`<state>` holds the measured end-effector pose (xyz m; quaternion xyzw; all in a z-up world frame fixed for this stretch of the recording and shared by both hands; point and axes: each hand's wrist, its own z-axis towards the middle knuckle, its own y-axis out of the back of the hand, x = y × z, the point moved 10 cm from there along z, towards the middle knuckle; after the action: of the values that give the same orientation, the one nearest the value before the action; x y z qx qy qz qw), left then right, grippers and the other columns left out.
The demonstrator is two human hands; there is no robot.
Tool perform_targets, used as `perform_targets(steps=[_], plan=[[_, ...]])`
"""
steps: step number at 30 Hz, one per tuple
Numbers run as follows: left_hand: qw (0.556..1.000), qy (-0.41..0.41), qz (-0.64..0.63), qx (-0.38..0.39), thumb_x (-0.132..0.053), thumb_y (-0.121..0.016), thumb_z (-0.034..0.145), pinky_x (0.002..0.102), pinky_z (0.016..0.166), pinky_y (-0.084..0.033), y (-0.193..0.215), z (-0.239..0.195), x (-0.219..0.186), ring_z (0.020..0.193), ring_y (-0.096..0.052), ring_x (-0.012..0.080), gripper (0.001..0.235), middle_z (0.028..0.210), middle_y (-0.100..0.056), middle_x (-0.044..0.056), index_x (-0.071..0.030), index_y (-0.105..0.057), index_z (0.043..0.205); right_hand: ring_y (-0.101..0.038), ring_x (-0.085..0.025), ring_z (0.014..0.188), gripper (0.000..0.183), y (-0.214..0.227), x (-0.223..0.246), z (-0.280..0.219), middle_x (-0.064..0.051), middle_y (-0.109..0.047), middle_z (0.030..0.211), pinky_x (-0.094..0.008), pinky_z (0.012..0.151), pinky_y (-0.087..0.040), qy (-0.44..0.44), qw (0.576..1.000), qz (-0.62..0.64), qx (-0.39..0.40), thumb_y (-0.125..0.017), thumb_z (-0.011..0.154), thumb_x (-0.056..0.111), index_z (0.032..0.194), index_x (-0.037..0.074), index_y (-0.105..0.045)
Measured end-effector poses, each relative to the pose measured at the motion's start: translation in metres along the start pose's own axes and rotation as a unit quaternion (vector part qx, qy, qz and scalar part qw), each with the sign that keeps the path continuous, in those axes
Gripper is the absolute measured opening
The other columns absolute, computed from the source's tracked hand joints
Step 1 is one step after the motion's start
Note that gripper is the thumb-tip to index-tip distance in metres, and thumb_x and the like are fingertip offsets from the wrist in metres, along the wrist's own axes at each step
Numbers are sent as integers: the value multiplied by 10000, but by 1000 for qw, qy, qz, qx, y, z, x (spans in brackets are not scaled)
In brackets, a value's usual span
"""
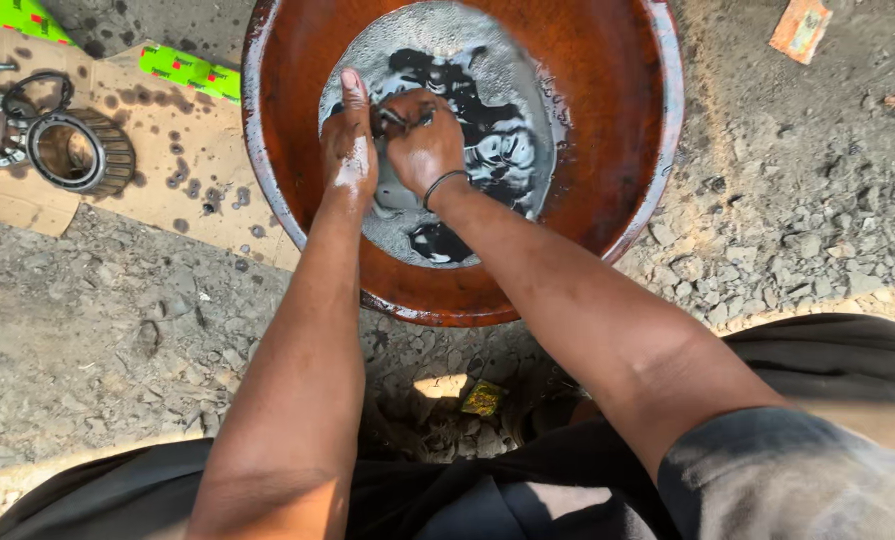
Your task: The person scrubs a cylindrical metal part with a brush in a basin of soapy water, repeatedly dipping and scrubbing the part. After cleaning, the person places the part on a cardboard sheet next to other disassembled metal parts.
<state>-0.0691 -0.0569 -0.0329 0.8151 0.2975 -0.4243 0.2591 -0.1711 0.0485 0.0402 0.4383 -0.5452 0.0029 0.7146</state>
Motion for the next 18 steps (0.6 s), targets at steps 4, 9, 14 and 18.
perform_targets(steps=[4,9,14,18], plan=[[998,47,-29,-9,-934,-327,804,445,676,-423,9,-3,16,724,-442,204,844,708,-412,41,-102,-373,671,-625,-337,1123,180,-18,3,-6,-129,-719,1107,-411,1019,-463,25,997,14,70,-693,835,78,1002,97,-757],[997,53,-58,-14,-942,-319,784,432,693,-453,3,3,14,741,-476,186,822,739,-443,14,-134,-436,681,-594,-318,1174,190,-19,5,-4,-106,-711,1145,-409,1048,-440,54,990,39,128,-713,834,82,1012,100,-776],[998,51,28,5,-941,-271,834,462,671,-361,-1,2,22,727,-380,219,840,729,-317,49,-107,-272,724,-611,-321,1175,176,-6,-12,-8,-98,-714,1150,-428,1040,-463,-1,999,-26,35,-718,890,128,1056,116,-775],[999,24,-41,-7,-916,-348,816,438,631,-391,2,3,14,692,-417,170,792,702,-368,4,-137,-353,669,-625,-326,1158,130,-10,-9,-2,-108,-731,1123,-420,1006,-494,40,997,14,61,-708,870,119,981,93,-771]])
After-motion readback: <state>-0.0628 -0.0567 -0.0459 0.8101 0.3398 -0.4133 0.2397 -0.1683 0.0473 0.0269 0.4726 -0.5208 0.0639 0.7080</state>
